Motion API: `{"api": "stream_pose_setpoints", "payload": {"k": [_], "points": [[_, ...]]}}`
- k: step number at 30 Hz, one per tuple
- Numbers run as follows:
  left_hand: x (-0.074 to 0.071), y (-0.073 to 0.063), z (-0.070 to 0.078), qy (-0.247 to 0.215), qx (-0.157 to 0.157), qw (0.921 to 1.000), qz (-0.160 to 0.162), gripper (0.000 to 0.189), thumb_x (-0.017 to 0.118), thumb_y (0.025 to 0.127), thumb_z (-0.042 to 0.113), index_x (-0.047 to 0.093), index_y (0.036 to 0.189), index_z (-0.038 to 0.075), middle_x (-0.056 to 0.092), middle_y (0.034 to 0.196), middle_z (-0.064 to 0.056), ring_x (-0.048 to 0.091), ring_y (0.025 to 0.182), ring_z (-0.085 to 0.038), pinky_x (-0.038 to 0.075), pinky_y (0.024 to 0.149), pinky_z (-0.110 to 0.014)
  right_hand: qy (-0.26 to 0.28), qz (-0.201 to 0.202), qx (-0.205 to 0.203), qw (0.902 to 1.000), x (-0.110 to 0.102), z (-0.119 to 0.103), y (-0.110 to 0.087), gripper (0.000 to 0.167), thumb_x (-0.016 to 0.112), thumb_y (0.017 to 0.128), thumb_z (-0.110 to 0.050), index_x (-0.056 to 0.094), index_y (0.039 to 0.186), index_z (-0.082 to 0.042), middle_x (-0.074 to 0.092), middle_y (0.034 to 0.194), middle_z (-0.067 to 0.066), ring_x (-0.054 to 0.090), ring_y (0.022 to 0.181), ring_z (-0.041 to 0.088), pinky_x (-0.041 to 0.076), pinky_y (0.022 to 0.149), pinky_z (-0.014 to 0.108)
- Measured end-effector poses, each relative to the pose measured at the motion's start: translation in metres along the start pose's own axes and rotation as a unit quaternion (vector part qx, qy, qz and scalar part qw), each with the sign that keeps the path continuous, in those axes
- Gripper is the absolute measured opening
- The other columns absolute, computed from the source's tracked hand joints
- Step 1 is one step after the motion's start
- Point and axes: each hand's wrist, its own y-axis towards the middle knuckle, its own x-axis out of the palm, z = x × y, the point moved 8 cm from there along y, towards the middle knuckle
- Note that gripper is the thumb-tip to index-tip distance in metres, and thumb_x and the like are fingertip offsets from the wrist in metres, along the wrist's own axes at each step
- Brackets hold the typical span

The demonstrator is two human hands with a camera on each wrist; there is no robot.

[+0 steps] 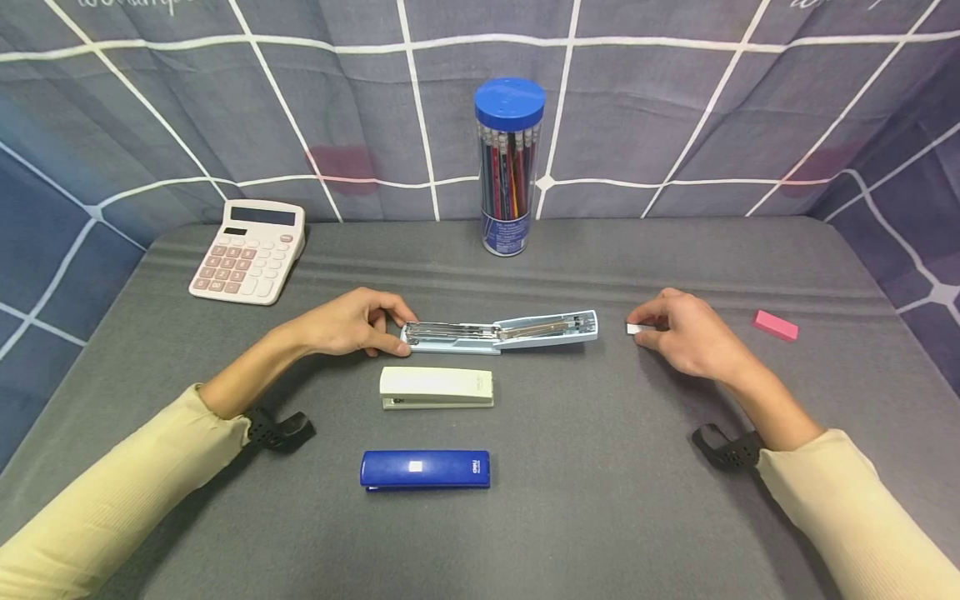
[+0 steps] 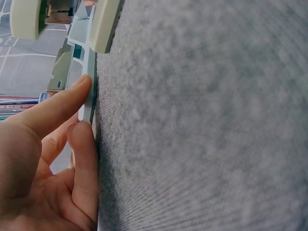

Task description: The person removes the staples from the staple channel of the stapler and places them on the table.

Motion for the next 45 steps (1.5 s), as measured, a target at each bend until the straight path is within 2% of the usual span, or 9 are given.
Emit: {"api": "stream_pose_setpoints", "payload": {"k": [8, 16, 25, 31, 34, 38, 42, 45], "points": [[0.001, 0.0, -0.001, 0.0, -0.001, 1.0, -0.001, 0.038, 0.08, 0.083, 0.01, 0.065, 0.116, -0.002, 0.064, 0.101, -0.01, 0.055, 0.07, -0.018, 0.055, 0.061, -0.033, -0.003, -0.011, -0.026, 0.9996, 0.001, -0.004, -0.003, 0.02, 0.074, 0.083, 0.005, 0.073, 0.102, 0.0, 0.06, 0.088, 0.0, 0.05, 0.077, 0.003, 0.038, 0.065, 0.017], [0.001, -0.002, -0.001, -0.001, -0.006, 1.0, 0.001, 0.038, 0.08, 0.083, 0.01, 0.065, 0.116, -0.002, 0.063, 0.103, -0.011, 0.055, 0.067, -0.017, 0.055, 0.061, -0.033, -0.003, -0.005, -0.044, 0.999, 0.001, -0.008, -0.003, 0.022, 0.072, 0.081, 0.009, 0.073, 0.101, -0.001, 0.061, 0.089, 0.002, 0.05, 0.076, 0.004, 0.039, 0.064, 0.018], [0.0, -0.001, -0.002, 0.001, -0.006, 1.0, 0.001, 0.039, 0.08, 0.083, 0.011, 0.065, 0.117, -0.002, 0.063, 0.103, -0.011, 0.055, 0.068, -0.017, 0.055, 0.061, -0.033, -0.002, -0.021, -0.031, 0.9993, 0.0, -0.007, -0.002, 0.02, 0.073, 0.084, 0.004, 0.073, 0.103, -0.002, 0.062, 0.091, 0.001, 0.051, 0.078, 0.004, 0.04, 0.065, 0.018], [-0.001, -0.001, -0.001, 0.006, -0.012, 0.9999, 0.0, 0.04, 0.079, 0.084, 0.014, 0.065, 0.119, -0.001, 0.062, 0.105, -0.011, 0.054, 0.072, -0.019, 0.056, 0.065, -0.035, 0.031, -0.035, -0.003, 0.9989, -0.019, -0.013, 0.005, 0.02, 0.071, 0.088, -0.002, 0.07, 0.108, 0.001, 0.067, 0.099, 0.008, 0.056, 0.083, 0.0, 0.042, 0.069, 0.01], [-0.001, -0.001, -0.001, 0.009, -0.014, 0.9999, -0.001, 0.04, 0.079, 0.084, 0.014, 0.065, 0.119, 0.0, 0.06, 0.105, -0.012, 0.054, 0.072, -0.02, 0.056, 0.065, -0.036, 0.046, -0.02, -0.001, 0.9987, -0.03, -0.029, 0.007, 0.021, 0.07, 0.09, -0.004, 0.07, 0.111, 0.0, 0.068, 0.102, 0.01, 0.057, 0.085, -0.001, 0.043, 0.071, 0.01], [-0.001, 0.0, -0.002, 0.01, -0.014, 0.9999, -0.002, 0.04, 0.079, 0.084, 0.015, 0.065, 0.119, 0.0, 0.061, 0.104, -0.011, 0.054, 0.071, -0.02, 0.056, 0.065, -0.035, 0.031, 0.023, -0.036, 0.9986, -0.035, -0.066, 0.006, 0.019, 0.07, 0.091, -0.004, 0.073, 0.109, -0.009, 0.068, 0.101, 0.001, 0.056, 0.09, 0.0, 0.042, 0.073, 0.012], [-0.001, 0.001, -0.002, 0.007, -0.013, 0.9999, 0.0, 0.04, 0.08, 0.084, 0.015, 0.066, 0.118, 0.0, 0.061, 0.104, -0.012, 0.053, 0.071, -0.02, 0.056, 0.064, -0.035, 0.005, 0.066, -0.089, 0.9938, -0.029, -0.109, 0.003, 0.018, 0.071, 0.089, -0.002, 0.073, 0.104, -0.012, 0.067, 0.098, -0.006, 0.056, 0.089, 0.004, 0.042, 0.073, 0.019], [-0.001, 0.0, -0.002, 0.005, -0.014, 0.9999, 0.001, 0.04, 0.08, 0.084, 0.014, 0.066, 0.118, 0.0, 0.06, 0.106, -0.012, 0.053, 0.071, -0.02, 0.056, 0.064, -0.036, 0.016, 0.067, -0.122, 0.9902, -0.017, -0.135, 0.002, 0.017, 0.072, 0.088, -0.001, 0.073, 0.102, -0.011, 0.067, 0.094, -0.008, 0.058, 0.085, 0.006, 0.043, 0.073, 0.022]]}}
